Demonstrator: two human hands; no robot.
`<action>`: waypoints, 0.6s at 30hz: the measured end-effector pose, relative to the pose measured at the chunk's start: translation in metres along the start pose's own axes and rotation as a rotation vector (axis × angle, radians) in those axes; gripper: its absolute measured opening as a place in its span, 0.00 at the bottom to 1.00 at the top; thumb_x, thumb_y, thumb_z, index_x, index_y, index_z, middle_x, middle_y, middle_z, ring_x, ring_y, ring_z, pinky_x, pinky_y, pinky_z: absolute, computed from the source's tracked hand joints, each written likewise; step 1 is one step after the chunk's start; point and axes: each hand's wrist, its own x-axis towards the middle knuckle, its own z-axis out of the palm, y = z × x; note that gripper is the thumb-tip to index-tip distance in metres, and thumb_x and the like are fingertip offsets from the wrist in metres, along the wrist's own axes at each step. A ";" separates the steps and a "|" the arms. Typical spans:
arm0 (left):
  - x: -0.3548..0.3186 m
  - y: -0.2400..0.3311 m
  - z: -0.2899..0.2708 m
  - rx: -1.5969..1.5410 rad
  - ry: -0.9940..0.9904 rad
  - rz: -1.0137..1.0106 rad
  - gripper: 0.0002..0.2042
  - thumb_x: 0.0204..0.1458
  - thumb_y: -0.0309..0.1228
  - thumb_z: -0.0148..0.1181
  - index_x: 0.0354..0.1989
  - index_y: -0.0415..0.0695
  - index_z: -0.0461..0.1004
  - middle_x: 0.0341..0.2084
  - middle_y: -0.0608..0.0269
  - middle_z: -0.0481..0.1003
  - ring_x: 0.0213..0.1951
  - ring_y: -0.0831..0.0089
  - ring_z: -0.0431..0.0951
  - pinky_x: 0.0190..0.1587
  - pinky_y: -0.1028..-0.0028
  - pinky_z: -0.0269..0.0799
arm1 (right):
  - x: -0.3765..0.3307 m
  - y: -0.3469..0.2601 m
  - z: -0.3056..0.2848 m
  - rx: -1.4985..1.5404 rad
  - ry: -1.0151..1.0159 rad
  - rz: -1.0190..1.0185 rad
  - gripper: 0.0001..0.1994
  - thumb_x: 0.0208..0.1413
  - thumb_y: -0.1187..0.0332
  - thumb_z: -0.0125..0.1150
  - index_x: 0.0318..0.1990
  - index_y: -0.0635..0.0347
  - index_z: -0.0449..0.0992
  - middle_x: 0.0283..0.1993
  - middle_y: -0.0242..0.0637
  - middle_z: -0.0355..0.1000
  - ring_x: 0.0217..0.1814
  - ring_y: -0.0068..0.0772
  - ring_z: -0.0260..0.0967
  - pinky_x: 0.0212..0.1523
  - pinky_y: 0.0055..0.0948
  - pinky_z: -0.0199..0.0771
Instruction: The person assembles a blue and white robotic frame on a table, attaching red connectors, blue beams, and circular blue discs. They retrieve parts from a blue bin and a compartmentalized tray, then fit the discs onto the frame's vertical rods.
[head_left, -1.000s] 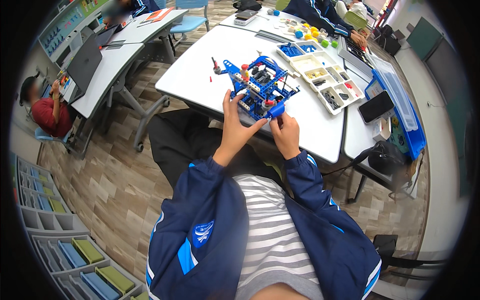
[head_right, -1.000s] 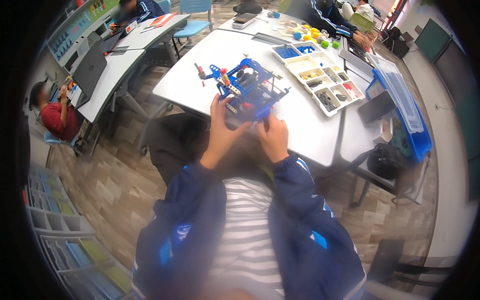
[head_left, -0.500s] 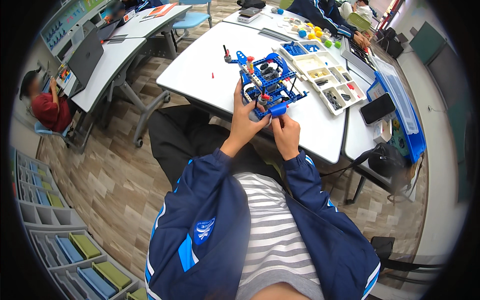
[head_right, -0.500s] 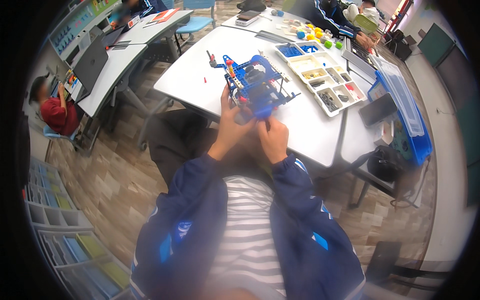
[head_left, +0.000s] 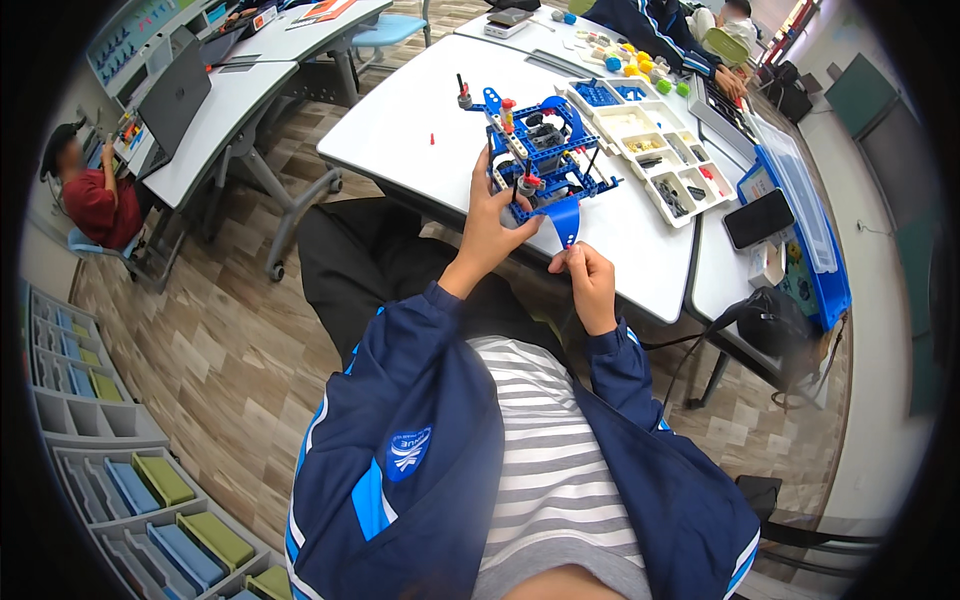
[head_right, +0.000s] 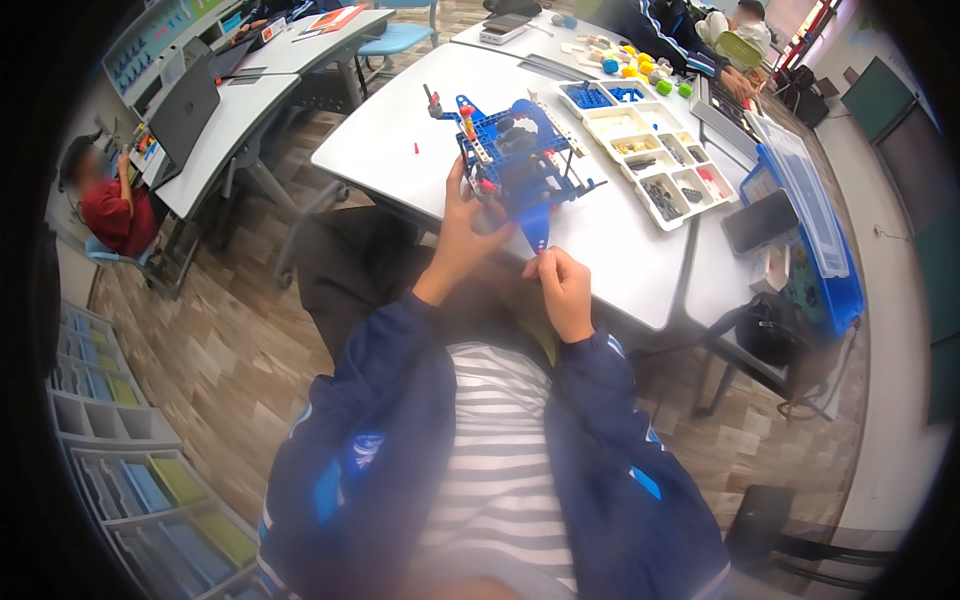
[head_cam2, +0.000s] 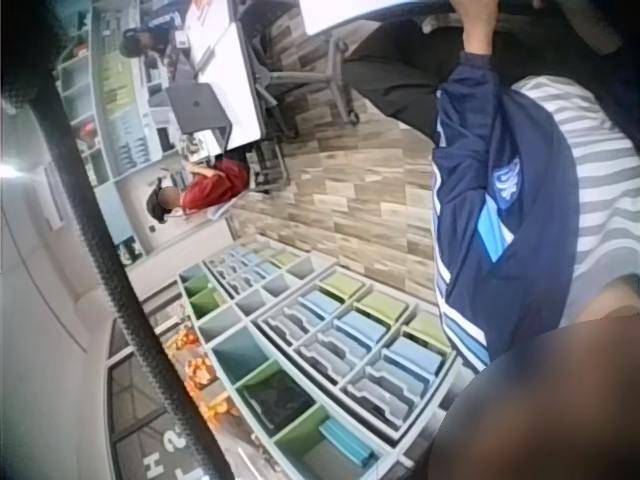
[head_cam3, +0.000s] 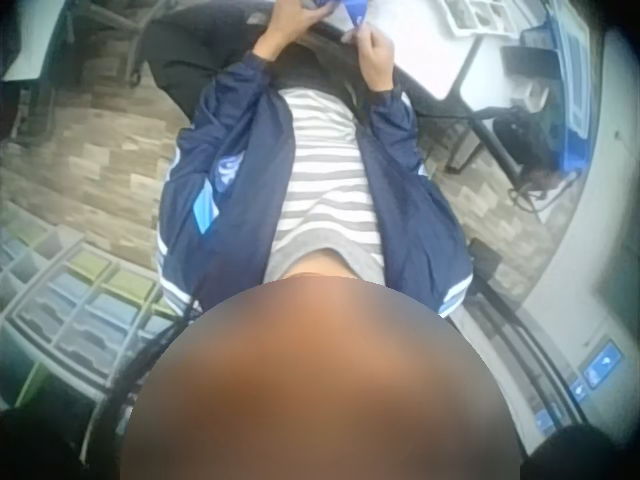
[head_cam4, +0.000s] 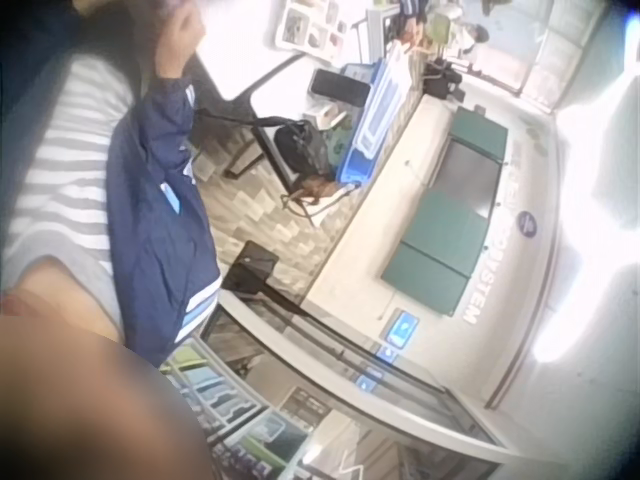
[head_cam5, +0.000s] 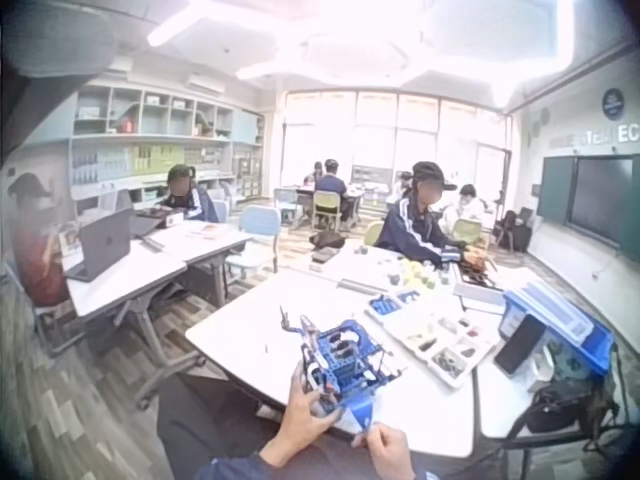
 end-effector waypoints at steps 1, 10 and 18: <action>0.000 0.000 0.000 0.015 0.001 0.001 0.12 0.41 0.29 0.74 0.33 0.41 0.78 0.71 0.45 0.46 0.68 0.47 0.61 0.66 0.56 0.61 | -0.003 -0.003 -0.002 -0.043 0.012 -0.034 0.21 0.70 0.64 0.45 0.28 0.69 0.76 0.28 0.36 0.76 0.30 0.24 0.70 0.35 0.26 0.70; 0.000 0.005 0.000 -0.027 0.044 -0.024 0.11 0.40 0.30 0.74 0.28 0.39 0.78 0.71 0.47 0.48 0.62 0.56 0.67 0.61 0.63 0.66 | 0.007 -0.070 -0.026 -0.590 0.447 -0.433 0.05 0.56 0.76 0.56 0.30 0.67 0.75 0.28 0.43 0.71 0.27 0.40 0.69 0.31 0.34 0.68; -0.001 0.012 -0.002 0.050 0.071 0.006 0.21 0.40 0.33 0.76 0.42 0.41 0.75 0.70 0.42 0.46 0.67 0.48 0.59 0.65 0.58 0.60 | 0.017 -0.077 -0.023 -0.539 0.233 -0.418 0.05 0.53 0.76 0.58 0.28 0.68 0.72 0.29 0.42 0.69 0.28 0.40 0.68 0.31 0.33 0.68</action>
